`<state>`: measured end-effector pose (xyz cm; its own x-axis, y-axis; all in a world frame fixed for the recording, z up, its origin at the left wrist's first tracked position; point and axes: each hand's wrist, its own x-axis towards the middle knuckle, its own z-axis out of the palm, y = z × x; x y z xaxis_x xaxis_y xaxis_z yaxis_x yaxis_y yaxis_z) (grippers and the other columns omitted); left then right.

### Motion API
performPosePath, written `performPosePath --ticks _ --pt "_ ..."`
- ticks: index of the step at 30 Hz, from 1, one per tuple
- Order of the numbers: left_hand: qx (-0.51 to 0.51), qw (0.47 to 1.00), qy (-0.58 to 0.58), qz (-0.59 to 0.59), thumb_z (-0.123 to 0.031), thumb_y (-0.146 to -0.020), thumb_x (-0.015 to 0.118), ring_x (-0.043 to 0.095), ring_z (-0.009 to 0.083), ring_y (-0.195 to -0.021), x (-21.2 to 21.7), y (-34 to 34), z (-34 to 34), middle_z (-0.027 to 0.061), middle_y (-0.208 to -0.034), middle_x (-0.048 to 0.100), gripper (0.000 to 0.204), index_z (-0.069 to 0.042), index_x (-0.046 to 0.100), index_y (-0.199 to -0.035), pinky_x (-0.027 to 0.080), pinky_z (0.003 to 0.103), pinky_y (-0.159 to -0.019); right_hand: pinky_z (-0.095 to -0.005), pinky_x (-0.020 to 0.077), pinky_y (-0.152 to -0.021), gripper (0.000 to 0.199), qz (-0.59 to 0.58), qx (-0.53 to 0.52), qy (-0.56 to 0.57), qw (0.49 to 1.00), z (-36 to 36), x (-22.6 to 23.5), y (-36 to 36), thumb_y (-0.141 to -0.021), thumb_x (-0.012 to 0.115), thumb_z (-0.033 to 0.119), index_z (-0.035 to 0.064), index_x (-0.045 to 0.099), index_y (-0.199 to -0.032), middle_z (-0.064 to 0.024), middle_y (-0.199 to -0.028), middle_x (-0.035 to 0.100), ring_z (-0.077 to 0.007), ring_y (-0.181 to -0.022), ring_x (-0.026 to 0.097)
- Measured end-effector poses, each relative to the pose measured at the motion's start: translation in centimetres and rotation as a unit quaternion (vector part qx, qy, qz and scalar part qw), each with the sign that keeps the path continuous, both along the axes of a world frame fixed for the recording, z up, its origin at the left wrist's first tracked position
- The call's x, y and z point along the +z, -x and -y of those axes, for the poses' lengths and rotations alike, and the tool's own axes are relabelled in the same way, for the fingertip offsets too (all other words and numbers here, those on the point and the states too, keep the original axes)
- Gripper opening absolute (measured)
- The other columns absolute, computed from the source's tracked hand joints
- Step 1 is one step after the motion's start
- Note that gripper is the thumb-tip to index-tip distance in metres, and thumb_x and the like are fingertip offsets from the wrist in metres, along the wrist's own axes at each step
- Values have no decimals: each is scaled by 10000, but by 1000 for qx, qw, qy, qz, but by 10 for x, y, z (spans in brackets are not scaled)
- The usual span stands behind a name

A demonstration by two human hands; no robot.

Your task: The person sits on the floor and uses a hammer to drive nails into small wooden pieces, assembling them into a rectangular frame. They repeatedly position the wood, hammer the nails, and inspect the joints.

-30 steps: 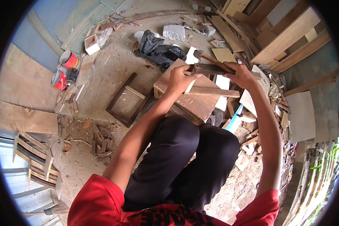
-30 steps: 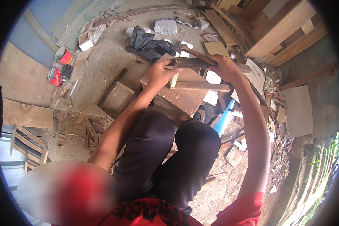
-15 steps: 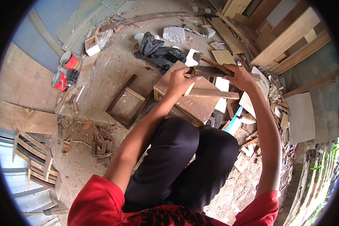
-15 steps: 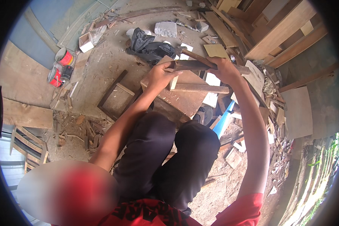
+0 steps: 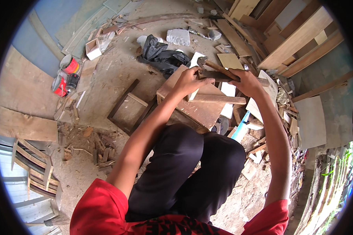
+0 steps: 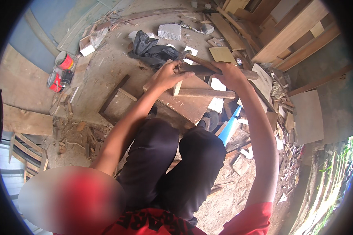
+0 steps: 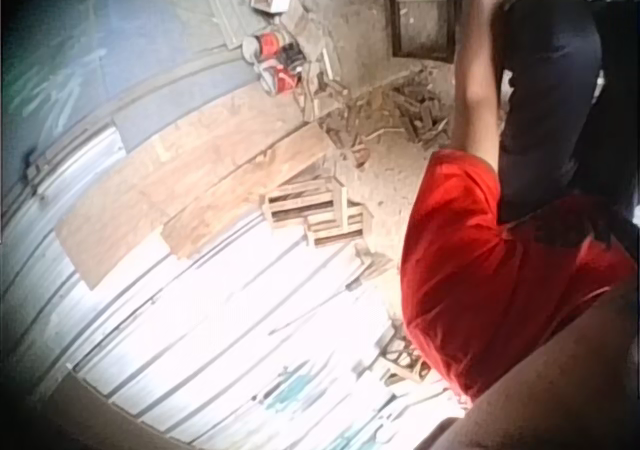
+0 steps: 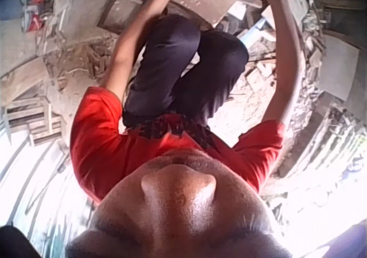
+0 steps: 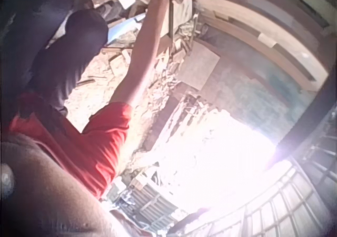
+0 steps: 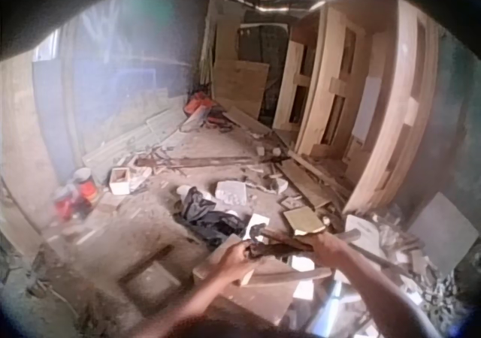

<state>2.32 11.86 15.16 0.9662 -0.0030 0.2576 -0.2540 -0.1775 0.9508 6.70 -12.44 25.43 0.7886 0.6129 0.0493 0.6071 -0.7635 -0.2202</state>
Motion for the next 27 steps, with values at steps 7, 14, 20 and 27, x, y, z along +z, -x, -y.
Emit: performPosePath --ticks 7,14,20,27 --pt "-70 993 58 78 -397 -783 831 645 113 -772 -28 -16 5 91 -875 727 545 28 672 -1085 514 282 -721 -427 495 -856 489 29 -4 -18 999 3 -5 3 -804 777 199 48 621 -1243 -232 -1077 667 -403 -978 634" --pt "-46 996 42 61 -258 -812 820 621 95 -830 -42 -17 8 55 -900 700 423 23 652 -1080 492 267 -757 -415 500 -847 465 45 30 -63 997 11 -10 -5 -839 754 201 -15 605 -1224 -207 -1008 689 -354 -935 661" --pt "-71 984 134 91 -217 -813 819 608 85 -830 -47 -19 11 42 -931 690 398 25 647 -1079 480 263 -749 -365 467 -672 265 -40 -102 -140 984 -9 26 50 -977 606 223 -32 584 -1042 -133 -741 613 -203 -705 589" --pt "-50 993 102 44 -226 -808 826 574 67 -754 -44 -18 10 13 -847 669 383 8 658 -1059 464 258 -677 -360 415 -549 256 -92 -106 -153 978 -21 56 102 -1022 531 239 -16 537 -994 -119 -638 529 -197 -570 499"
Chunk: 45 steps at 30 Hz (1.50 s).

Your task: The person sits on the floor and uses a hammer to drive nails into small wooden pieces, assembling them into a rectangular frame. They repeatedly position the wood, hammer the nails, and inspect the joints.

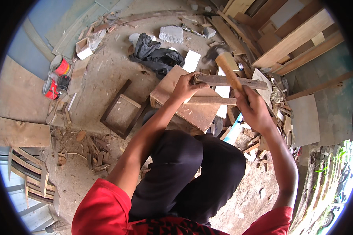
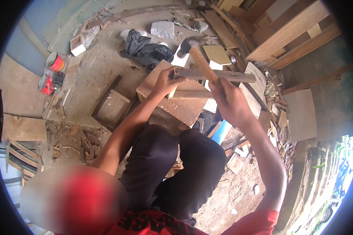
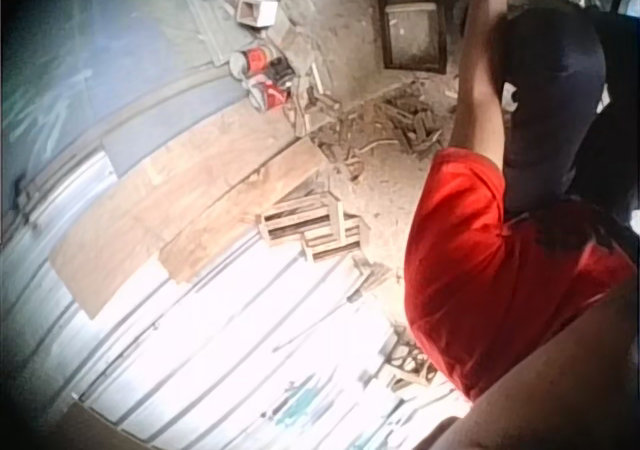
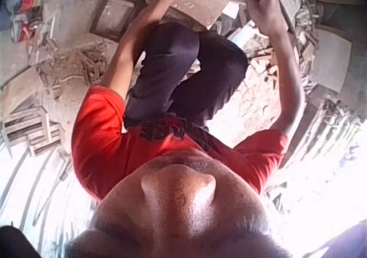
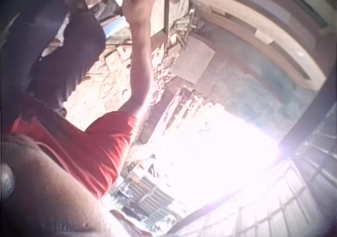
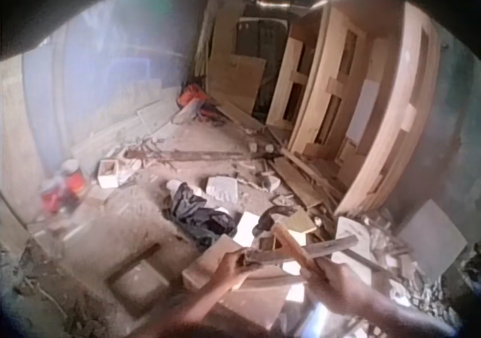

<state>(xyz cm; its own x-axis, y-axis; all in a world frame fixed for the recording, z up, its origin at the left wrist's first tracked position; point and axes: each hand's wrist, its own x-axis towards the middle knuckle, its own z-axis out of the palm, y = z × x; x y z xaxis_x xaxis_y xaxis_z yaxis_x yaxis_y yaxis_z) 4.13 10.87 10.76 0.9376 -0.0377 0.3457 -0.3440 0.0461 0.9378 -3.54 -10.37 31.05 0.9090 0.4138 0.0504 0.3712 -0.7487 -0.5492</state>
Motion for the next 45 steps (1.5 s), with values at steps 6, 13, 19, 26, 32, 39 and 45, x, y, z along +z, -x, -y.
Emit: performPosePath --ticks 6,13,19,26,32,39,45 --pt "36 997 5 67 -366 -772 843 514 71 -638 -8 -4 6 24 -720 638 470 2 674 -1010 420 266 -571 -425 434 -499 239 39 -2 22 999 -10 -5 9 -1026 506 217 -22 497 -1034 -181 -628 592 -312 -538 619" --pt "35 996 -64 49 -235 -809 825 600 69 -724 1 -2 -1 17 -839 702 348 -10 671 -1026 467 248 -647 -399 449 -498 217 70 -45 -56 995 -21 22 9 -1028 497 203 -13 493 -1010 -162 -611 578 -276 -526 633" --pt "-14 998 61 17 -295 -795 836 502 63 -632 -8 -1 7 5 -704 624 385 1 668 -975 426 268 -575 -542 444 -566 183 -2 12 117 993 -7 -11 6 -1003 521 175 -1 471 -996 -301 -718 626 -501 -713 625" --pt "21 998 12 61 -303 -794 834 538 61 -665 -6 -4 7 8 -729 642 388 -6 667 -979 431 253 -593 -444 433 -518 210 90 -56 -24 994 -14 12 5 -1012 532 200 0 482 -974 -215 -648 598 -401 -598 632" --pt "-10 1000 11 -11 -210 -826 808 665 112 -770 -9 -3 2 61 -845 715 322 6 661 -1014 504 260 -690 -459 450 -545 199 67 45 62 995 -9 -2 7 -1010 526 195 2 500 -970 -249 -682 597 -459 -662 620" --pt "-6 1000 7 27 -189 -832 802 662 105 -779 -7 -1 7 55 -841 712 316 11 658 -1029 509 263 -700 -378 424 -500 285 98 -68 -54 991 -8 -8 7 -1031 514 240 -7 478 -892 -164 -608 558 -149 -540 564" --pt "-7 1000 -13 18 -173 -845 788 659 103 -771 -6 -4 1 59 -834 711 294 12 653 -1029 511 263 -703 -398 434 -498 253 -6 -7 -5 1000 -9 2 13 -1014 538 201 -21 483 -905 -189 -599 551 -253 -556 645"
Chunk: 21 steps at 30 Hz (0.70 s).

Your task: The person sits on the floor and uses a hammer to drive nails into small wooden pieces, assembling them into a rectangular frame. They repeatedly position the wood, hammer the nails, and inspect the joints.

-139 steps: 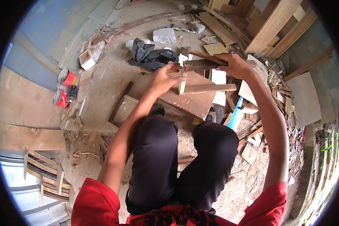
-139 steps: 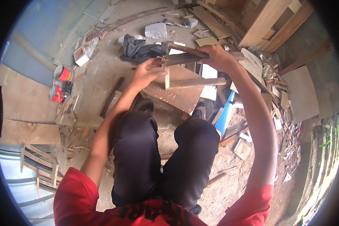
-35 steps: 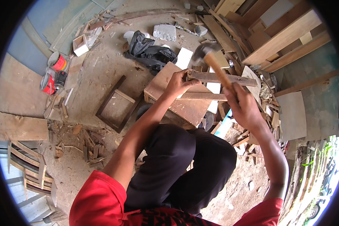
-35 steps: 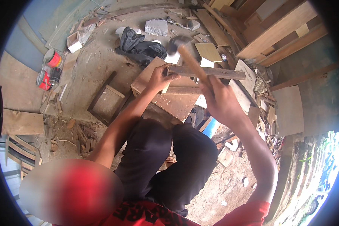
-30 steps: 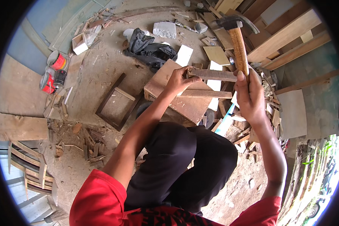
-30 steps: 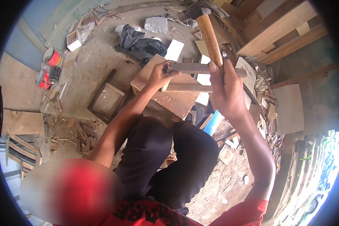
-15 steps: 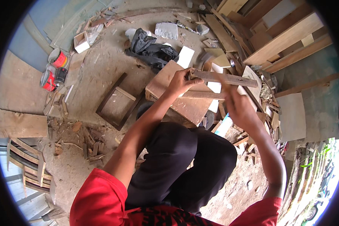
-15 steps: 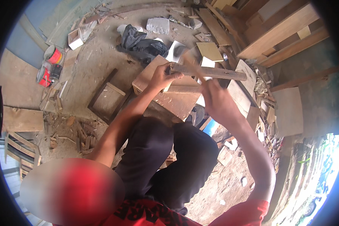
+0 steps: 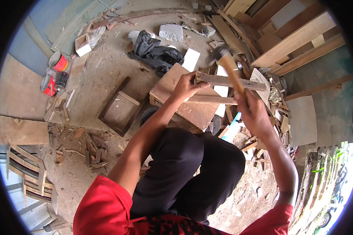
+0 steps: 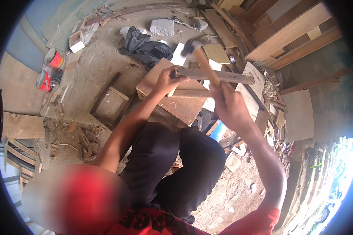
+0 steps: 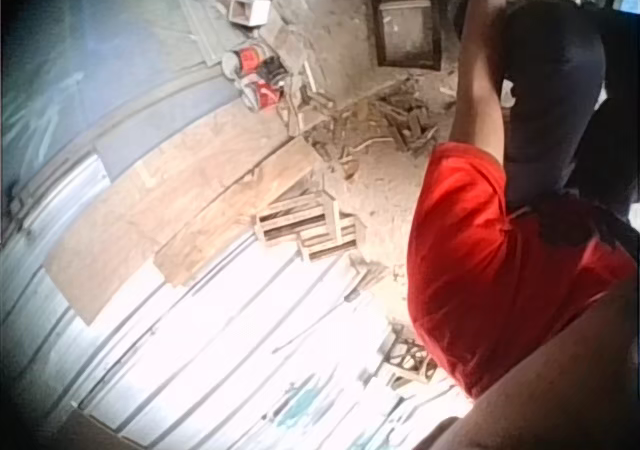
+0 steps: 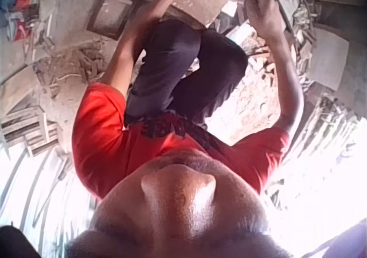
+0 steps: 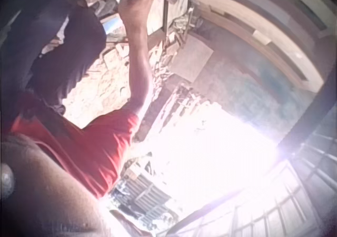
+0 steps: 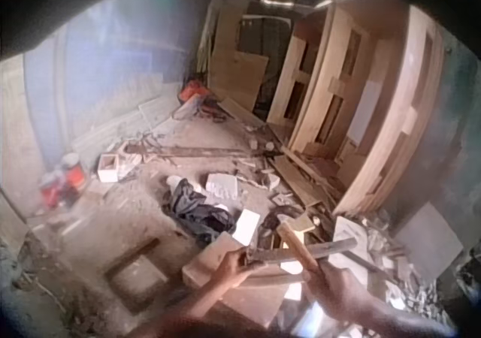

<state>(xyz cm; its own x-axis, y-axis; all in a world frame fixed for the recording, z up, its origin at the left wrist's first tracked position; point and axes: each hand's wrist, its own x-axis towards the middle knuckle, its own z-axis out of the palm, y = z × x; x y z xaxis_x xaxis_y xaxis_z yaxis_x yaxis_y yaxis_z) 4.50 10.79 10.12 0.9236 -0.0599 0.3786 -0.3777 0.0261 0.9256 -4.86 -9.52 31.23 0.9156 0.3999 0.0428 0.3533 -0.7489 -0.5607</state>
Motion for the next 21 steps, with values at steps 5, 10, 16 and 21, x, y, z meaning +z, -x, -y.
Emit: performPosePath --ticks 5,10,16,21 --pt "-4 1000 7 8 -165 -847 785 663 106 -779 -1 1 8 64 -843 712 293 12 654 -1040 514 261 -703 -414 438 -509 210 55 -68 -80 993 -5 -6 0 -1002 536 160 -25 488 -916 -219 -633 555 -300 -548 621" --pt "15 993 109 31 -377 -779 838 472 74 -612 -8 -3 9 5 -677 594 432 -13 681 -951 391 274 -548 -455 454 -515 223 25 31 53 998 -6 -3 4 -999 549 182 -24 504 -929 -242 -638 596 -355 -571 657" --pt "9 1000 23 15 -250 -815 813 598 90 -713 2 4 12 41 -764 671 342 5 671 -993 468 263 -636 -328 414 -447 296 65 -43 -163 984 -3 -18 -1 -1049 472 255 -13 471 -923 -112 -565 535 -140 -477 538" --pt "33 992 111 47 -387 -774 841 421 57 -567 -2 3 8 -32 -617 544 416 -30 692 -929 347 274 -510 -372 444 -497 297 -19 -14 51 998 -7 6 7 -1023 525 249 -23 510 -905 -141 -559 540 -189 -517 587"
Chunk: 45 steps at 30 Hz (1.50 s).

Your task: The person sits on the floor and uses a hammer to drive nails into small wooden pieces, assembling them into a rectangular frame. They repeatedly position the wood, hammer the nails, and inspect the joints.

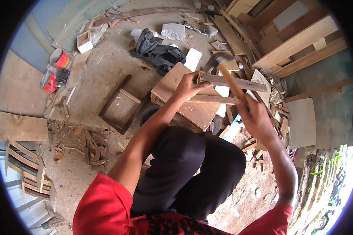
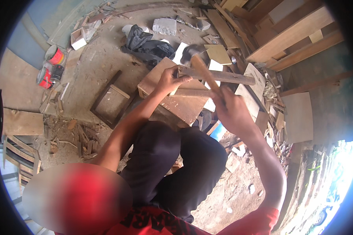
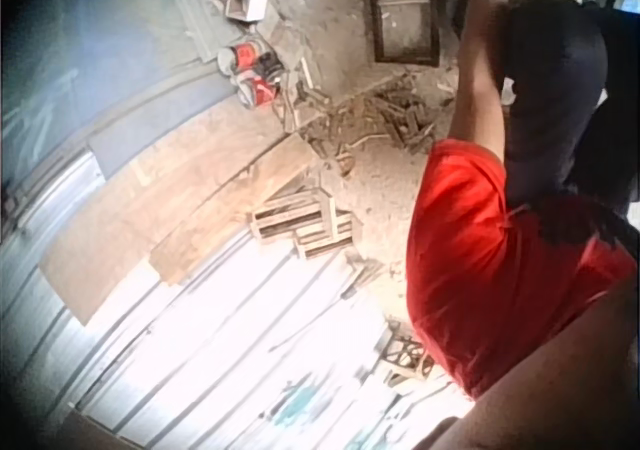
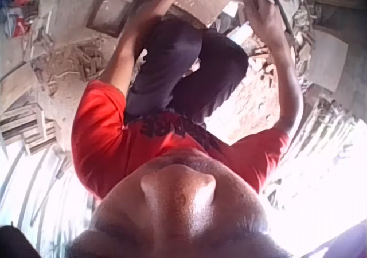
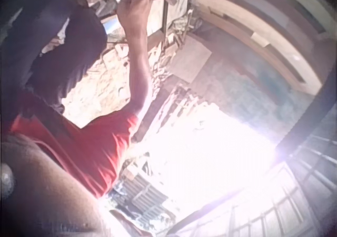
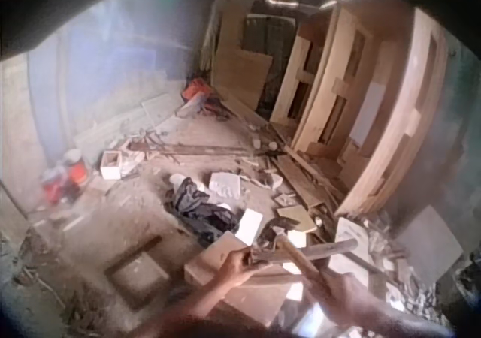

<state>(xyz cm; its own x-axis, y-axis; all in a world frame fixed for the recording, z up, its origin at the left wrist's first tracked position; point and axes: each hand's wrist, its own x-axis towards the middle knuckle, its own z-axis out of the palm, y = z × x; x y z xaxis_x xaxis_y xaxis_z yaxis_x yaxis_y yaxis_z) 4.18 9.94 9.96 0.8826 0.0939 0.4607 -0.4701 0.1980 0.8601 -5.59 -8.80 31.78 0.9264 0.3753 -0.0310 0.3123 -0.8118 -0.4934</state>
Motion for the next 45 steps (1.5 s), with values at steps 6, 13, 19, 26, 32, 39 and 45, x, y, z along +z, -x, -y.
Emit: performPosePath --ticks 6,13,19,26,32,39,45 --pt "-27 992 -108 -66 -172 -829 803 670 108 -796 1 2 3 58 -848 710 306 9 661 -1030 512 253 -692 -318 414 -464 286 74 -68 -201 974 5 -13 -5 -1039 502 242 -2 501 -891 -94 -610 547 -130 -506 523" --pt "-12 1000 -14 -9 -283 -792 839 565 79 -646 -2 -2 3 10 -715 660 356 -10 692 -965 463 271 -610 -357 433 -515 280 41 -25 -50 998 10 0 -6 -1032 508 227 -17 499 -896 -129 -616 541 -176 -541 534" --pt "-15 996 -76 -41 -281 -794 838 604 82 -727 3 2 2 35 -805 705 358 -7 695 -975 488 266 -652 -388 444 -512 280 119 37 -59 990 1 -29 -7 -1032 489 227 -26 493 -913 -145 -612 552 -185 -556 574" --pt "-23 999 -37 -23 -283 -789 841 605 86 -723 0 -2 2 36 -814 709 378 -6 698 -1003 495 274 -656 -347 405 -462 245 84 -50 -152 983 -5 -1 -13 -1012 539 178 -28 495 -886 -162 -598 554 -177 -503 567" --pt "-18 999 -22 -40 -288 -781 847 586 81 -703 -2 -1 3 53 -812 704 391 -10 704 -1016 484 266 -642 -408 442 -524 265 21 -14 36 999 3 -26 -6 -1018 524 230 -21 529 -931 -158 -643 578 -261 -598 611" --pt "7 998 -64 -19 -313 -783 841 582 78 -685 9 4 2 28 -785 697 388 -17 709 -996 473 268 -622 -260 353 -410 312 125 -53 -248 959 -3 -29 -14 -1048 479 322 29 483 -939 -2 -598 486 -63 -471 451" --pt "9 994 -96 -51 -291 -789 835 640 106 -718 3 -1 -8 50 -798 716 364 -9 694 -972 498 279 -651 -451 490 -555 268 20 18 5 1000 -7 -14 2 -1004 551 222 -26 504 -916 -226 -640 585 -405 -611 647"
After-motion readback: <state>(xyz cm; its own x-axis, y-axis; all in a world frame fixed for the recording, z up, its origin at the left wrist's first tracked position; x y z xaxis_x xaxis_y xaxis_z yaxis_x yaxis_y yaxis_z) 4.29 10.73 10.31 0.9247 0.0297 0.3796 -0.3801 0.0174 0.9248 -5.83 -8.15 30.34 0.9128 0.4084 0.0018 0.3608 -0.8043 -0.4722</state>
